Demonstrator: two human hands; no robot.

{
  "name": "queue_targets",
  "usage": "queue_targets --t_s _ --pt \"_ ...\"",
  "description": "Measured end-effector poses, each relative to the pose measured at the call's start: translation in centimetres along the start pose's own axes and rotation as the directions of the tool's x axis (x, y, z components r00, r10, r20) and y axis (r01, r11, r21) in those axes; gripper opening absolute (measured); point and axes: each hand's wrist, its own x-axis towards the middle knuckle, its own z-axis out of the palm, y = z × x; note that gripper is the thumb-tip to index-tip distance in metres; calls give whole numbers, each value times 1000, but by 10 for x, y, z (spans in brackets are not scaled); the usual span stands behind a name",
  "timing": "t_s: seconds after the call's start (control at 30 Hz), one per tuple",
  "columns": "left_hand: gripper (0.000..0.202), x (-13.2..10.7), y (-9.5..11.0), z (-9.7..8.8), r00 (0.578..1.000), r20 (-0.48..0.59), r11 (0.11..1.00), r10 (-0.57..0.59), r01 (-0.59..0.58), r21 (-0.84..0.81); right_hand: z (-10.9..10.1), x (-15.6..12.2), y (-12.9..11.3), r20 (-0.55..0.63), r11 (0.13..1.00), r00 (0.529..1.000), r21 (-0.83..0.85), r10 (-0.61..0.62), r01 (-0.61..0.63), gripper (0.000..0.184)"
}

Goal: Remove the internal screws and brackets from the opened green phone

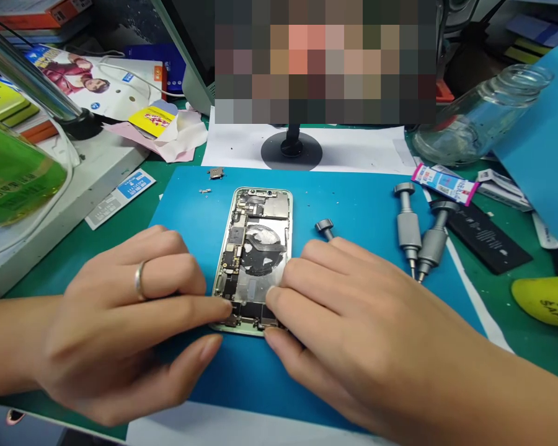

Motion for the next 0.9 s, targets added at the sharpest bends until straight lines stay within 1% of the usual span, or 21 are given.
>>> queue_targets --t_s 0.07,0.13,0.2,0.3,0.4,0.5,0.6,0.73,0.9 --pt "18 -4 4 3 999 -35 1000 -9 9 12 -1 2 -1 2 1000 1000 -28 -13 13 10" --pt "16 -7 6 6 998 -56 999 -14 16 41 -1 3 -1 9 1000 1000 -29 -7 8 12" --pt "14 -9 6 8 998 -51 998 38 -35 58 0 3 0 23 1000 1000 -15 4 -4 14" --pt "23 -6 2 8 993 11 992 121 -121 45 1 2 0 33 1000 999 1 9 -9 15" --pt "28 -1 -1 5 986 95 989 137 -142 48 2 1 0 20 1000 1000 6 15 -15 14" --pt "29 2 -2 3 982 136 989 134 -141 44 1 2 -1 9 1000 1000 14 9 -9 14" --pt "30 1 -2 4 980 149 990 132 -139 32 -2 2 -2 12 1000 1000 -1 -7 7 13" --pt "28 -1 -2 4 977 164 990 137 -142 22 -4 1 1 27 1000 999 -12 -22 23 6" --pt "27 -2 -1 2 977 166 990 135 -141 26 -5 0 3 39 999 999 21 -31 30 9"
